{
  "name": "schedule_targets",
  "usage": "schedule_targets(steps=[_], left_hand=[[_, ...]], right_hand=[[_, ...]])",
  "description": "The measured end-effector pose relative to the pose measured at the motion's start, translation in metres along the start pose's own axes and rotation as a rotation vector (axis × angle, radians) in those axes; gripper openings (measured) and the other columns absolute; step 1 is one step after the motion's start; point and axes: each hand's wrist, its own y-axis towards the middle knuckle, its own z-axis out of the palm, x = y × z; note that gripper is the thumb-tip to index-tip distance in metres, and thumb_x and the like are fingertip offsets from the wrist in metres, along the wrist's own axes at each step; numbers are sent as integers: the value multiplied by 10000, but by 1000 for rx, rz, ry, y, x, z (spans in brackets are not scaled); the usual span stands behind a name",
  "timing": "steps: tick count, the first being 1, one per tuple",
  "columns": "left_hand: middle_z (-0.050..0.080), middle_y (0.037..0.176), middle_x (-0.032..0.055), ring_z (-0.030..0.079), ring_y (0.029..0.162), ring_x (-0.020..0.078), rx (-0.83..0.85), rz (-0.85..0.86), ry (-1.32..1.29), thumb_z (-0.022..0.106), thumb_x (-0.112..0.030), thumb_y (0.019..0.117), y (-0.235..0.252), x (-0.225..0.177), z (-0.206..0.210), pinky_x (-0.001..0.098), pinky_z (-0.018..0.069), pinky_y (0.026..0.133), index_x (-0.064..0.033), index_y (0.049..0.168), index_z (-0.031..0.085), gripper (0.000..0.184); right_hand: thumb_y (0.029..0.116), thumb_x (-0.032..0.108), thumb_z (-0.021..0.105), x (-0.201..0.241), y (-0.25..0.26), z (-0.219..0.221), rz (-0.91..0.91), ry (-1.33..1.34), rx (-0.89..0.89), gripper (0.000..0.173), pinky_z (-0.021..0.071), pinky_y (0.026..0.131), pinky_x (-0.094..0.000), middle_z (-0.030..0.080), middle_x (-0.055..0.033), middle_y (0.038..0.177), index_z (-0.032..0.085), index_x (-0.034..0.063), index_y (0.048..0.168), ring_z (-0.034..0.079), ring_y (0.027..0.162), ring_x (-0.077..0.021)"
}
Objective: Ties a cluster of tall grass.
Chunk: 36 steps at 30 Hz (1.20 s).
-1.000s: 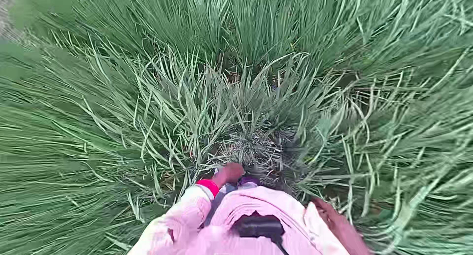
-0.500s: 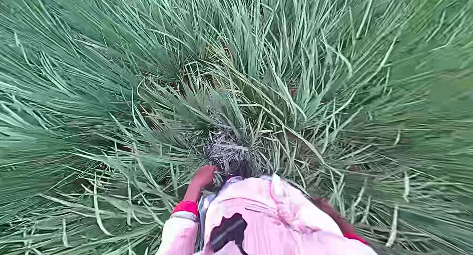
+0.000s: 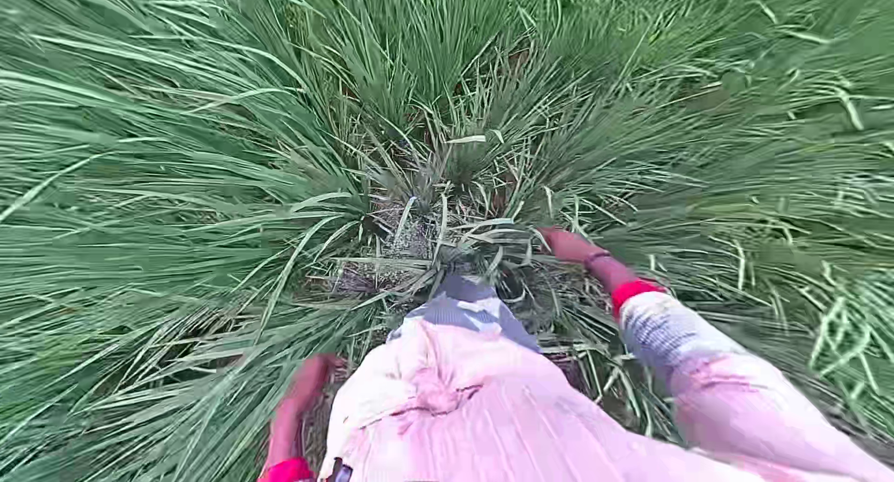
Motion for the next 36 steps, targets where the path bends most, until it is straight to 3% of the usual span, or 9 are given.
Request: schedule_targets(steps=[3,5,8,12,15,19,23,32,36], left_hand=[[662,1241,289,613,1201,469,41,2,96,506,-121,1069,28,-17,-30,638,431,1057,19,1256,677,289],[655,1261,295,602,1217,479,31,19,85,482,-131,1081,44,-34,-44,644,414,1067,22,1298,655,316],[651,1272,290,608,1221,463,33,13,71,482,-150,1081,61,-72,-58,626,426,1070,13,1369,602,353],[623,1343,262,591,1266,429,59,17,69,490,-175,1081,94,-128,-80,604,417,1101,-15,1425,558,386],[587,1392,271,534,1334,426,44,33,116,513,-214,1077,123,-182,-115,579,369,1152,-5,1452,528,430],[629,1298,299,612,1223,434,-68,139,145,505,-123,1069,171,-276,-170,568,445,1079,31,1437,519,399],[629,1298,303,603,1227,460,-89,178,177,459,-120,1088,215,-348,-203,604,422,1078,2,1466,498,399],[647,1256,293,613,1209,442,15,289,220,474,-146,1080,269,-418,-226,599,436,1068,15,1445,514,401],[630,1276,308,611,1210,444,80,279,236,481,-126,1073,301,-453,-250,599,438,1067,28,1476,472,432]], right_hand=[[1023,117,572,-48,3,16,181,171,-197,422,390,1096,-660,560,-311,1408,554,-19,1422,523,1333,-478],[1014,74,561,-57,0,34,255,229,-190,460,359,1134,-640,503,-321,1466,507,-40,1457,468,1389,-477],[1076,130,471,-54,-6,60,229,245,87,438,351,1137,-637,502,-329,1468,477,-32,1483,472,1382,-491],[1017,160,616,-64,17,55,201,232,377,382,429,987,-629,617,-329,1226,582,-100,1296,593,1154,-457],[1049,163,557,-79,38,8,237,327,265,411,387,1081,-659,585,-328,1363,562,-38,1407,547,1292,-491],[1070,124,496,-97,75,-59,187,428,33,392,380,1103,-643,564,-323,1394,544,-19,1432,528,1322,-484],[1073,107,461,-101,94,-102,134,402,43,417,360,1112,-658,558,-305,1421,517,28,1479,510,1347,-486],[1083,171,495,-117,98,-191,143,387,111,430,349,1127,-650,546,-290,1447,512,27,1488,503,1360,-475],[1084,205,504,-112,113,-256,141,344,69,381,397,1039,-685,621,-324,1296,582,27,1411,569,1244,-511]])
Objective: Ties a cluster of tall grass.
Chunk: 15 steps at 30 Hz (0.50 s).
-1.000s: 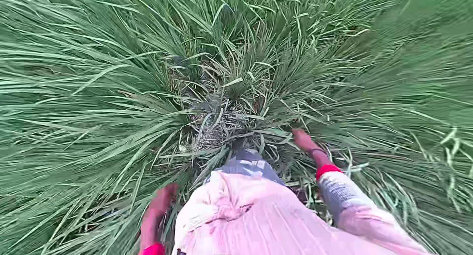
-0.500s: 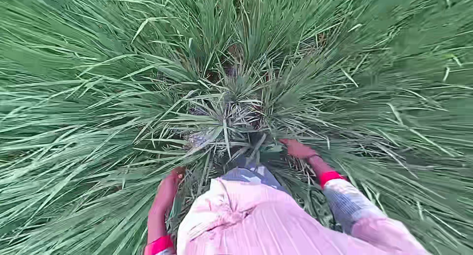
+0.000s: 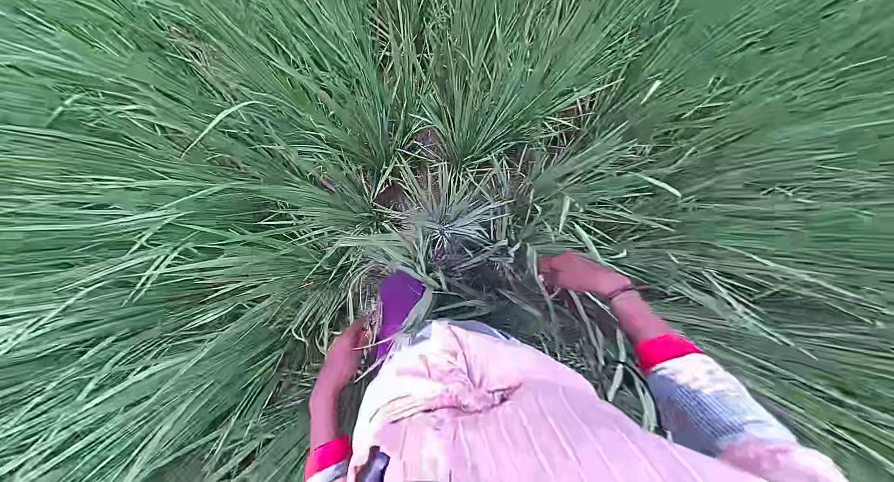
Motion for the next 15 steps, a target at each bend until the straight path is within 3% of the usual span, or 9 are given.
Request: schedule_targets(steps=[2,6,10,12,15], left_hand=[[605,1337,304,580,1271,443,32,-22,36,473,-170,1087,22,-17,-26,601,407,1107,25,1475,479,435],[637,1277,288,617,1201,441,129,10,126,445,-167,1092,89,-42,-84,609,442,1057,-23,1492,479,427],[572,1414,271,552,1315,443,184,-8,248,466,-196,1093,157,-51,-160,614,396,1118,-29,1518,449,457],[600,1347,305,561,1285,472,148,15,289,482,-233,1089,183,-55,-203,638,399,1095,16,1446,515,436],[597,1354,302,573,1285,438,125,85,220,509,-166,1079,214,-68,-266,572,413,1112,47,1433,516,413]], right_hand=[[1085,226,507,22,13,-26,8,4,-24,397,391,1052,-687,608,-317,1330,571,48,1434,557,1269,-509],[1078,222,506,85,70,-70,-48,11,-65,430,400,1055,-683,595,-295,1375,540,68,1477,556,1286,-494],[1082,192,495,160,119,-92,-195,24,-44,418,414,1052,-672,578,-303,1387,533,8,1456,550,1287,-500],[1064,180,532,179,129,-103,-270,10,-2,349,442,1001,-679,624,-293,1305,596,-17,1346,595,1222,-491],[1072,154,506,174,129,-126,-200,46,-25,368,433,1021,-678,641,-280,1305,590,46,1413,604,1221,-487]])
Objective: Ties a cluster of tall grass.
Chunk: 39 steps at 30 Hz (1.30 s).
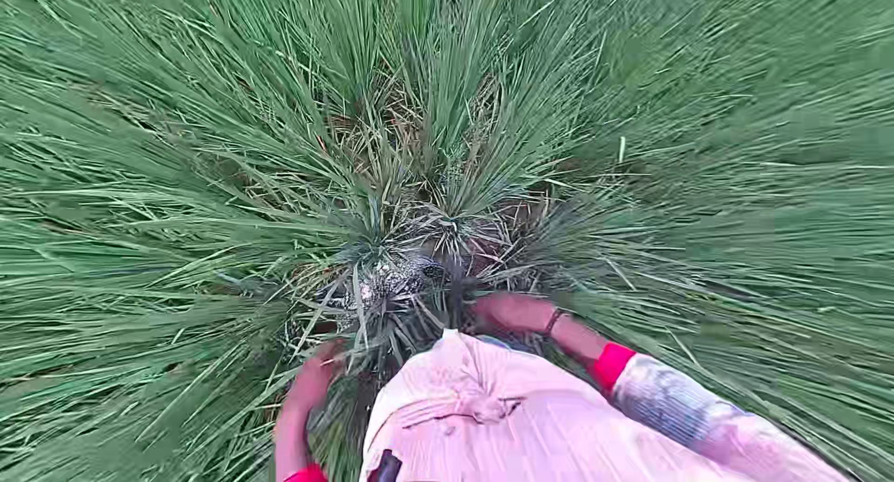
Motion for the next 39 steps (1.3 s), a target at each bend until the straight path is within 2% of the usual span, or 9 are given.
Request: schedule_targets(steps=[3,7,13,17,21,28,30,33,39], left_hand=[[604,1326,293,622,1190,435,-10,48,-10,477,-157,1089,14,-12,-63,591,479,1019,6,1476,474,420],[606,1326,313,586,1240,475,-148,152,139,474,-179,1093,20,-48,-130,631,410,1074,-1,1493,472,438],[625,1300,297,611,1198,459,-248,293,173,469,-143,1087,29,-101,-169,627,431,1041,0,1492,466,429],[638,1299,278,615,1204,457,-209,269,212,483,-167,1088,53,-124,-166,635,431,1047,-14,1509,449,450],[650,1255,309,631,1165,485,-158,338,257,502,-117,1070,83,-169,-146,650,441,1024,34,1484,461,442],[645,1253,315,616,1180,500,36,363,408,519,-153,1066,149,-295,-118,665,428,1036,13,1497,465,465],[638,1303,281,610,1221,462,42,364,410,516,-148,1069,164,-337,-111,633,428,1066,-12,1502,468,456],[623,1347,255,609,1251,401,47,379,337,485,-144,1081,192,-385,-97,571,434,1092,-12,1492,475,432],[581,1360,316,571,1277,447,211,245,346,463,-117,1086,254,-397,-52,565,414,1109,42,1493,442,437]], right_hand=[[1094,164,451,-9,-17,-24,250,50,-116,414,379,1099,-651,565,-280,1424,511,34,1482,528,1330,-478],[1100,186,455,-36,-47,-23,425,250,-317,442,373,1119,-634,550,-268,1454,479,41,1517,526,1350,-451],[1095,219,491,-60,-67,-17,524,408,-325,477,343,1144,-634,538,-292,1457,456,22,1528,503,1369,-462],[1103,236,468,-72,-59,-34,527,466,-352,463,357,1137,-625,544,-273,1456,467,45,1525,510,1364,-450],[1099,242,472,-95,-55,-53,507,476,-310,469,368,1113,-644,566,-292,1418,464,55,1529,526,1334,-475],[1079,189,510,-172,-30,-60,427,503,-190,373,410,1033,-687,608,-308,1336,577,19,1404,565,1262,-508],[1057,172,535,-199,-21,-50,422,530,-158,374,431,1003,-711,623,-299,1317,591,59,1409,586,1226,-516],[1078,190,508,-239,-18,-59,368,542,-128,376,432,1011,-691,628,-307,1302,578,18,1405,594,1220,-507],[1090,241,496,-295,-48,-100,378,546,-143,415,392,1089,-651,593,-281,1385,553,40,1448,547,1310,-469]])
